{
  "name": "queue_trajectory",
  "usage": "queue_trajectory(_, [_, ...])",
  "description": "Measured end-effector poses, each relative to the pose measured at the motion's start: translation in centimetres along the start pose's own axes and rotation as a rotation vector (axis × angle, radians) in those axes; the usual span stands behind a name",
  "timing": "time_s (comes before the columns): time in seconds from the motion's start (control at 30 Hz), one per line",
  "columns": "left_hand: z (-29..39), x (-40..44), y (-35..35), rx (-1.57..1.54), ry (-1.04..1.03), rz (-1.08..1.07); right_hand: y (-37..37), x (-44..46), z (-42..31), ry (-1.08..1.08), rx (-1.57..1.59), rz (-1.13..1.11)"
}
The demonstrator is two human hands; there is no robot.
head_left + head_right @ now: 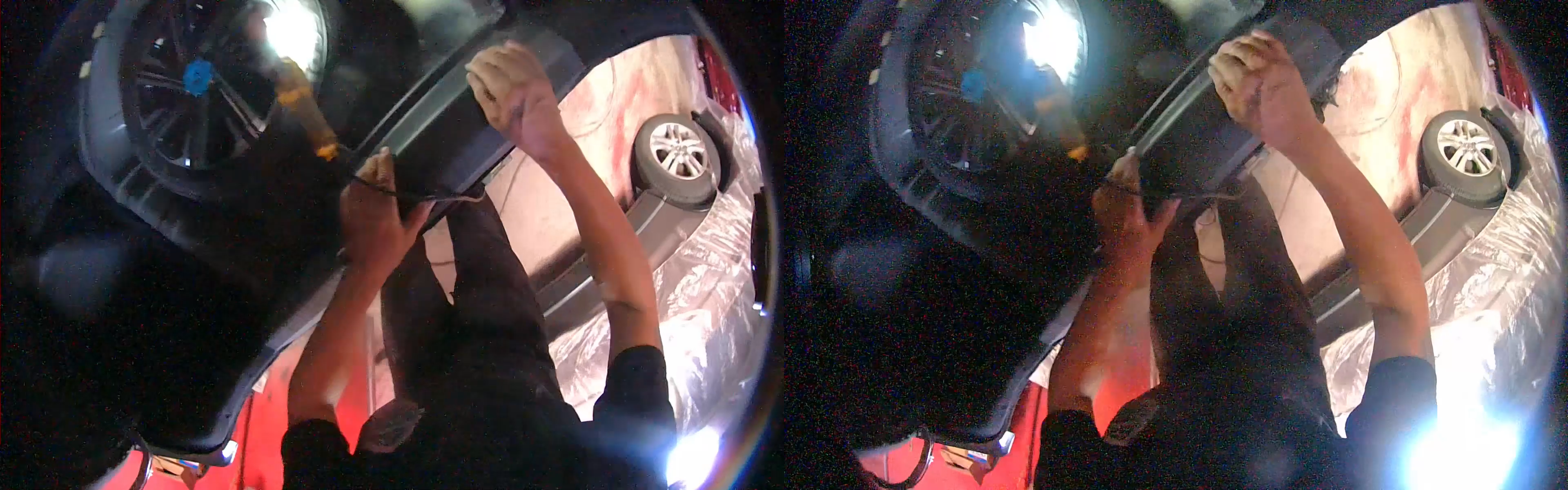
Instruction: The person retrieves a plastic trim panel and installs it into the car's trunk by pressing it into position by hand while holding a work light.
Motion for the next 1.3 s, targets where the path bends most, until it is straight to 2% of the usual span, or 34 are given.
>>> queue_trajectory(0.03, [-0.3,0.1,-0.1,0.031,0.028,-0.082,0.5,0.1,3.1,-0.252,0.655,0.112])
queue_trajectory(0.13, [-1.9,1.7,0.6,0.016,0.100,-0.163,-0.3,1.6,3.7,-0.329,0.770,0.116])
queue_trajectory(0.33, [-0.8,5.9,4.3,0.075,0.054,0.031,2.0,4.5,8.2,-0.236,0.774,0.003])
queue_trajectory(0.43, [-0.9,9.4,6.1,0.098,0.040,0.041,7.1,9.3,16.0,-0.177,0.708,0.016])
queue_trajectory(0.53, [-0.1,14.0,11.8,0.165,0.017,0.013,7.9,13.2,21.2,-0.243,0.626,-0.006])
queue_trajectory(0.63, [0.2,15.9,13.5,0.175,0.008,-0.010,3.2,12.8,22.9,-0.380,0.559,-0.071])
queue_trajectory(0.73, [-0.2,18.2,13.8,0.193,0.007,-0.015,3.5,16.2,23.6,-0.339,0.657,0.016])
queue_trajectory(0.83, [-0.1,18.5,16.8,0.189,0.023,-0.039,5.4,18.4,24.2,-0.366,0.739,-0.039])
queue_trajectory(0.93, [0.1,20.9,18.4,0.170,0.034,-0.015,7.5,18.0,28.4,-0.387,0.805,0.117])
queue_trajectory(1.07, [0.7,20.9,22.3,0.147,0.028,-0.001,15.7,16.9,32.6,-0.473,0.625,0.204])
queue_trajectory(1.2, [0.3,19.4,24.3,0.089,0.051,-0.042,17.2,18.3,28.9,-0.369,0.599,0.049])
queue_trajectory(1.23, [-1.9,17.6,22.5,0.070,0.061,-0.071,14.2,18.5,25.2,-0.348,0.604,-0.012])
queue_trajectory(1.3, [-2.3,17.3,22.7,0.060,0.061,-0.115,12.4,17.2,24.4,-0.350,0.596,-0.052])
Point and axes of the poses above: each hand's wrist, its own x-axis towards the middle knuckle, its own y-axis out of the back of the hand, z = x × y, the point moved 10 cm from there along x, towards the middle knuckle, and after that the axes turned 13 degrees about x, right-handed, at the moved point
